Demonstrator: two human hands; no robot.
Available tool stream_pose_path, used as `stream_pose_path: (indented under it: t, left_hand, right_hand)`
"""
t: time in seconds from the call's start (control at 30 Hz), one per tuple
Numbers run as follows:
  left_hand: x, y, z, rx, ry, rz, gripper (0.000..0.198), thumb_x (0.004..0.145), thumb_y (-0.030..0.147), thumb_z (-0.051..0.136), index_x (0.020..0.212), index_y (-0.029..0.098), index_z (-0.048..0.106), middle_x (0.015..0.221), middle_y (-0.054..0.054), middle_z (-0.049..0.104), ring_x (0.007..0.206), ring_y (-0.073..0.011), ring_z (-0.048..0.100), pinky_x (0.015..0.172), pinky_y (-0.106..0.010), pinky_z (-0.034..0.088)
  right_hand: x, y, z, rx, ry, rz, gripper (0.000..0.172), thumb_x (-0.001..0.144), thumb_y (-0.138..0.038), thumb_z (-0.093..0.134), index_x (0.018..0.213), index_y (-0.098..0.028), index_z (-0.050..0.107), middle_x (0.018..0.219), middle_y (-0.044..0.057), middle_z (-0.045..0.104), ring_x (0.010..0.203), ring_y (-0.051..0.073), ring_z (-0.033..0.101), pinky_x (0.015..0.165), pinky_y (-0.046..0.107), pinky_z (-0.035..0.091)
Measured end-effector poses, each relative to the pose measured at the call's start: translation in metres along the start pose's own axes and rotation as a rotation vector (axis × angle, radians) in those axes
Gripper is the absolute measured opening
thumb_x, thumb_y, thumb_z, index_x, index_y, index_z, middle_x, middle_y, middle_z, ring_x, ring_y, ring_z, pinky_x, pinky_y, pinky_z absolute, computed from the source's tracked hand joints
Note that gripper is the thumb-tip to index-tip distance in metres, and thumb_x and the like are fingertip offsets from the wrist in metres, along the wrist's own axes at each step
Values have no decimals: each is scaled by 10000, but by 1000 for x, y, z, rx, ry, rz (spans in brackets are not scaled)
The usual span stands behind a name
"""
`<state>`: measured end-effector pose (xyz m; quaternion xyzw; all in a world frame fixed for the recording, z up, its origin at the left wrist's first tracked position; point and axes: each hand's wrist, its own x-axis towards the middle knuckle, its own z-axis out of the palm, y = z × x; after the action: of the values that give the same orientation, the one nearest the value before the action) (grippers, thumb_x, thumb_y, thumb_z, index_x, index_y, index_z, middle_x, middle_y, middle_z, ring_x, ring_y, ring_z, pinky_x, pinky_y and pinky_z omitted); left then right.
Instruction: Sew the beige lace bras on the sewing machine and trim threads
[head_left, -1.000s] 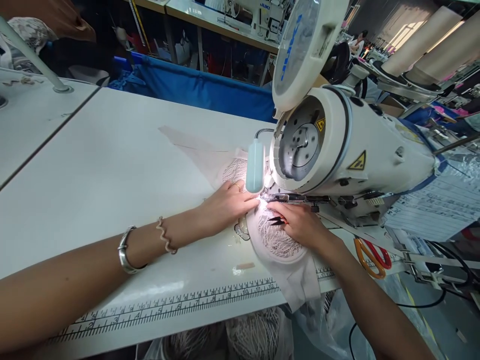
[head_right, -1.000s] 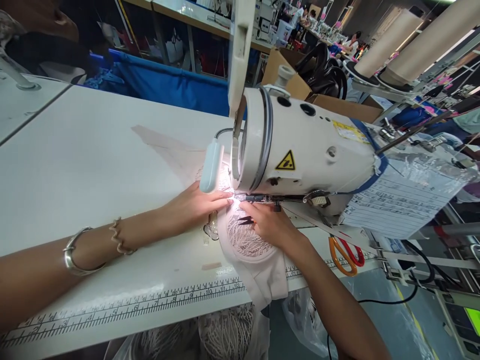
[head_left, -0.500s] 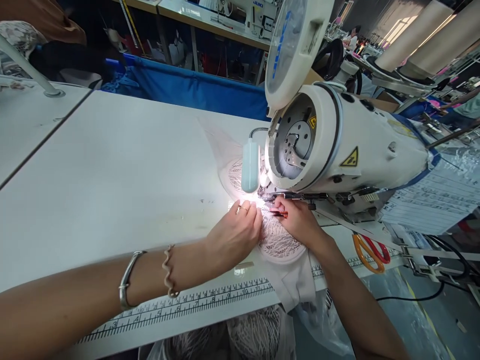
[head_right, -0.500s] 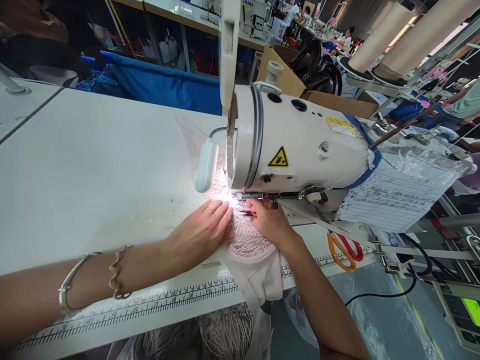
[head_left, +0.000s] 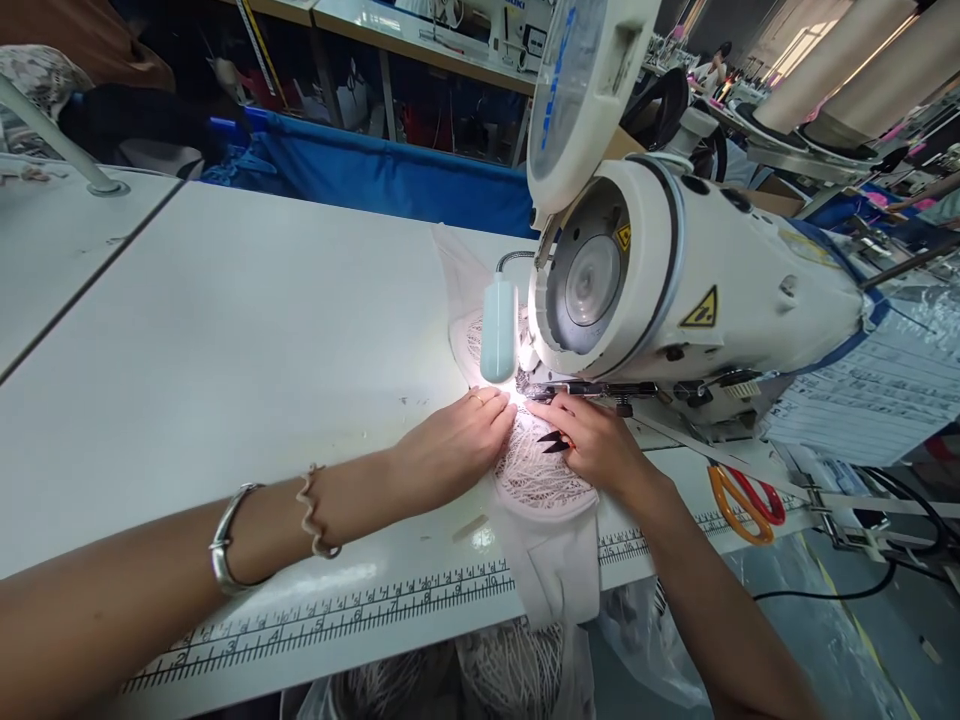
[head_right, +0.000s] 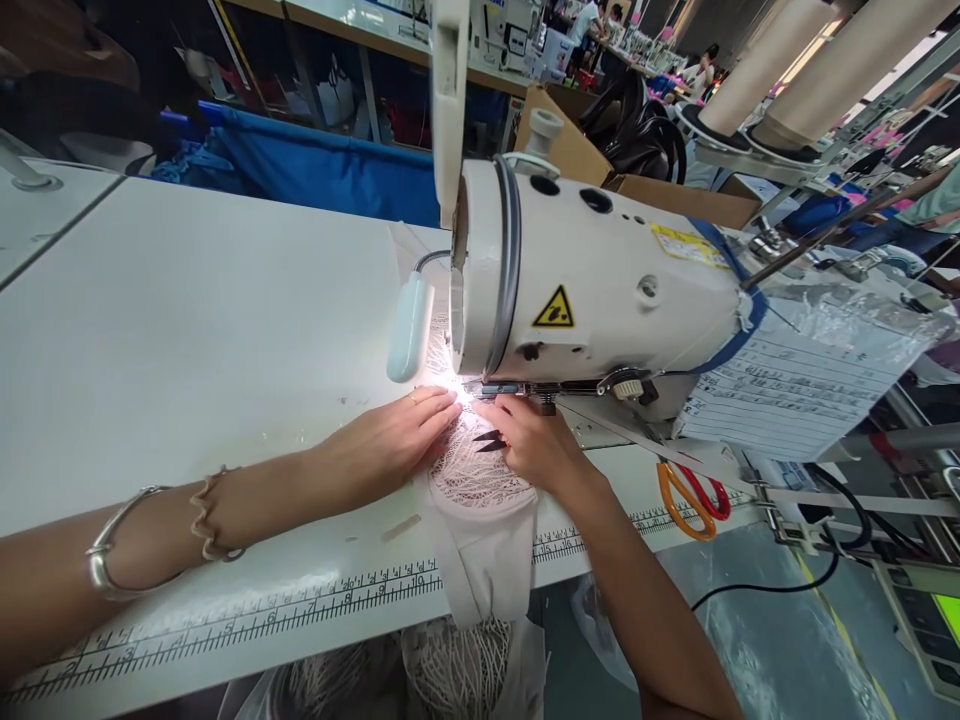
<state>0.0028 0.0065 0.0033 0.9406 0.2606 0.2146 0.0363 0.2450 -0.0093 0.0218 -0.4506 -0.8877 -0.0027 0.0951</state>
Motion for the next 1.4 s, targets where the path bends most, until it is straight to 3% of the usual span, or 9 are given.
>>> stream_pose_path:
  t: [0.13,0.47,0.57,0.67,0.8,0.97,1.1,1.23,1.4]
  left_hand:
    - [0,-12,-2,-75,29,42,283,1013,52,354,1101,69,623,1067,-174,709,1029,-250,665,911,-422,578]
    - [6,-33,-21,-89,-71,85,352,1023,38,310,1116,110,642,1081,-148,740,1001,-231,683,881,-383,555]
    - [6,-35,-20,-72,-98,101,399,989,-13,285,1181,106,613,1099,-141,736,981,-224,680,900,-386,519]
    - [6,-31,-16,-15,-90,95,428,932,-62,274,1162,103,595,1152,-173,705,967,-243,657,812,-378,493]
    - [12,-30,-13,4,-123,48,364,894,-70,281,966,139,571,985,-147,680,720,-213,575,717,-365,430]
    - [20,-32,-15,-47,-135,-37,383,839,-55,355,1122,144,519,807,-49,599,597,-188,481,715,-365,410]
    - [14,-10,-11,10,-38,-63,370,917,-46,286,1117,128,545,930,-107,653,754,-213,573,738,-367,458]
    - [1,16,-6,-86,-5,-28,329,952,-4,337,1174,97,557,1116,-158,670,1014,-243,608,863,-389,534]
    - [-2,15,-5,-152,-41,3,289,905,-23,393,1008,125,619,1155,-150,680,1107,-258,613,959,-428,538]
  right_hand:
    - [1,-1,2,18,50,-16,624,779,43,398,1271,-195,699,892,49,683,748,166,575,590,275,410]
    - [2,-3,3,63,64,13,472,904,-45,412,1246,-182,707,920,65,700,749,168,602,564,274,437]
    - [1,-5,3,97,55,28,438,922,-78,433,1255,-179,699,921,64,697,751,168,612,562,268,444]
    - [1,-6,4,117,52,43,411,935,-104,440,1246,-187,696,924,66,690,748,167,618,568,262,449]
    - [1,-5,7,142,51,70,380,966,-139,443,1244,-197,695,938,64,693,751,164,631,598,255,467]
    - [0,-4,8,153,31,90,379,951,-120,456,1231,-194,700,986,74,703,789,177,652,636,262,493]
    - [1,-5,7,168,2,110,403,917,-94,482,1239,-206,695,996,72,703,819,185,661,664,264,513]
    - [0,-4,5,207,-10,113,492,847,-47,500,1264,-229,687,1013,59,702,860,188,670,703,261,533]
    - [-4,2,6,279,17,107,583,766,21,466,1241,-232,691,1002,47,698,836,172,663,702,254,531]
